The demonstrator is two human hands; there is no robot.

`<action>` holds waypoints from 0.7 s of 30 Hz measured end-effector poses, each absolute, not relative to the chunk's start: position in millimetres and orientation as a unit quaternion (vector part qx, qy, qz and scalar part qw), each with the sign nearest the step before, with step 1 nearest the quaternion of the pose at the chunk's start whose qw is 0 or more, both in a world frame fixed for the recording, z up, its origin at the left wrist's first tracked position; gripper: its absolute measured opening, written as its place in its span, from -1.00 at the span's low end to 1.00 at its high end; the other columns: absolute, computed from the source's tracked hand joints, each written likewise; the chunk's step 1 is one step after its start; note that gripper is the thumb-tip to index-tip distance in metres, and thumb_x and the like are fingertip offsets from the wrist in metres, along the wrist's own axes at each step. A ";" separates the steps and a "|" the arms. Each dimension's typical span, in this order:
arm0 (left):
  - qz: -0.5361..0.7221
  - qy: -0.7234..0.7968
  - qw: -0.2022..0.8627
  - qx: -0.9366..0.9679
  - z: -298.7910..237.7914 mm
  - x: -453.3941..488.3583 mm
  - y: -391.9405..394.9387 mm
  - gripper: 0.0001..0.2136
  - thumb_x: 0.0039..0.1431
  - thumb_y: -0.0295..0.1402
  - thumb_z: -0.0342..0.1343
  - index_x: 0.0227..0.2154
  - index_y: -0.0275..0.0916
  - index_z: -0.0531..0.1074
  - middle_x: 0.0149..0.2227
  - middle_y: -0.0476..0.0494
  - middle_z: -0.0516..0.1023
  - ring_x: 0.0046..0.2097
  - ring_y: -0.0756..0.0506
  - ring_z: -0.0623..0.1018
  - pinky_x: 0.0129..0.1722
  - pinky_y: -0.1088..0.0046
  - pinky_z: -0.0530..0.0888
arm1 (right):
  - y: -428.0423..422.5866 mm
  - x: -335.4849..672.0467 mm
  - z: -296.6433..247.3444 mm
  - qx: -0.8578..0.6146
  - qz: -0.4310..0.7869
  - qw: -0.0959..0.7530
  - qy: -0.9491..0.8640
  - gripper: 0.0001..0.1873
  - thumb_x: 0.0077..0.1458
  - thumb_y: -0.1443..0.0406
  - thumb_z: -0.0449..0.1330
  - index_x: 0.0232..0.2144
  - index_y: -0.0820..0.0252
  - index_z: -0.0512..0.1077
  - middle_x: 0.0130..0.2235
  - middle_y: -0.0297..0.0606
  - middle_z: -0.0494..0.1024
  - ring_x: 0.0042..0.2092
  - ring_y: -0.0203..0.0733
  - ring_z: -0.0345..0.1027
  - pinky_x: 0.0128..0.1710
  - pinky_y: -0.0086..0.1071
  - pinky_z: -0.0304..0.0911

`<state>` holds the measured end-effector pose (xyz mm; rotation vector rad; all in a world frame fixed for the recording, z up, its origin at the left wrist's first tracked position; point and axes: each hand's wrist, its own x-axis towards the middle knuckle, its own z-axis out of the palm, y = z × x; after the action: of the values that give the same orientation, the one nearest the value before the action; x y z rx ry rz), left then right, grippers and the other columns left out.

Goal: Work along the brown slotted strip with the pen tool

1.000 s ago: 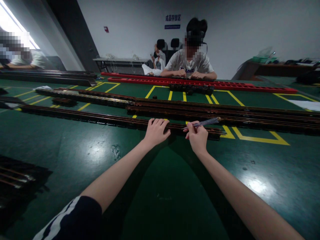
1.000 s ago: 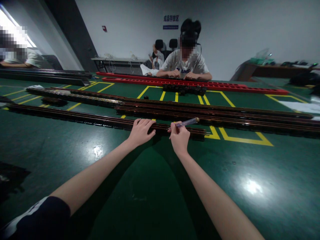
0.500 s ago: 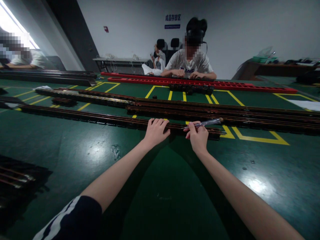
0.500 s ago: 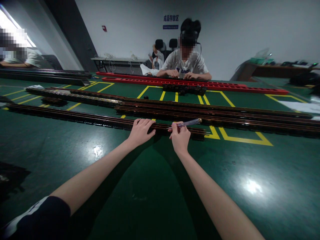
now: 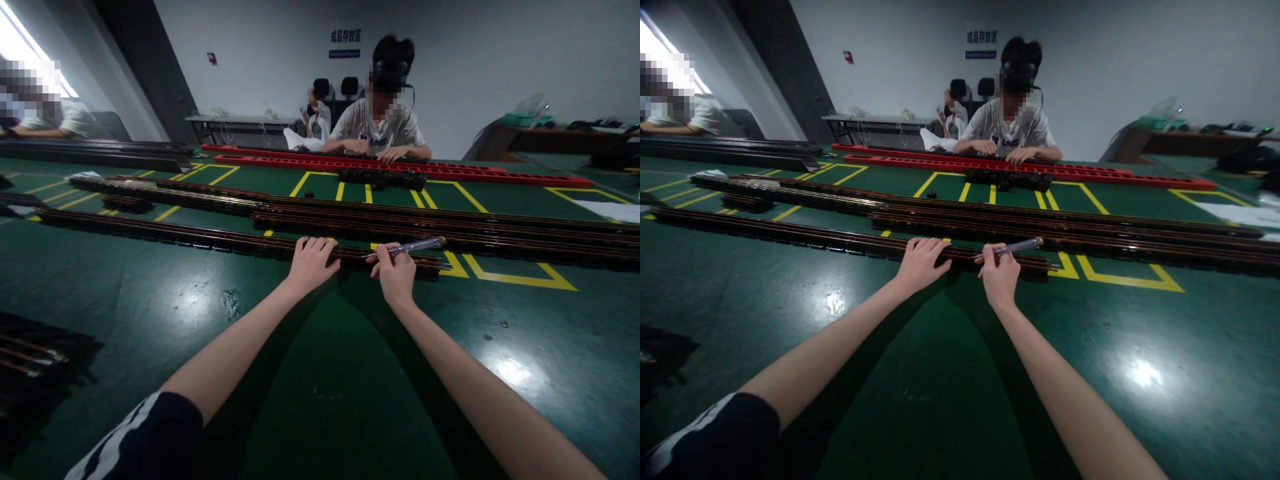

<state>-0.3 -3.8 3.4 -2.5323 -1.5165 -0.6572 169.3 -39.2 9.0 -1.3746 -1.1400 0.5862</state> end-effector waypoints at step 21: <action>-0.219 -0.487 0.091 -0.840 -4.2 4.2 -1.4 -0.62 0.25 -0.31 -0.18 0.07 -0.16 0.34 0.07 -0.19 0.45 0.12 -0.17 0.38 0.19 0.07 0.25 | -39.8 168.9 9.5 -0.585 0.241 0.590 -0.501 -0.59 0.09 0.02 0.06 -0.42 0.29 0.32 -0.49 -0.27 0.49 -0.65 -0.44 0.22 -0.63 -0.55 0.14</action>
<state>4.2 -1.4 -4.2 -2.4970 -1.4479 -0.6502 168.9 -39.8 9.5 -1.3627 -1.1662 0.5620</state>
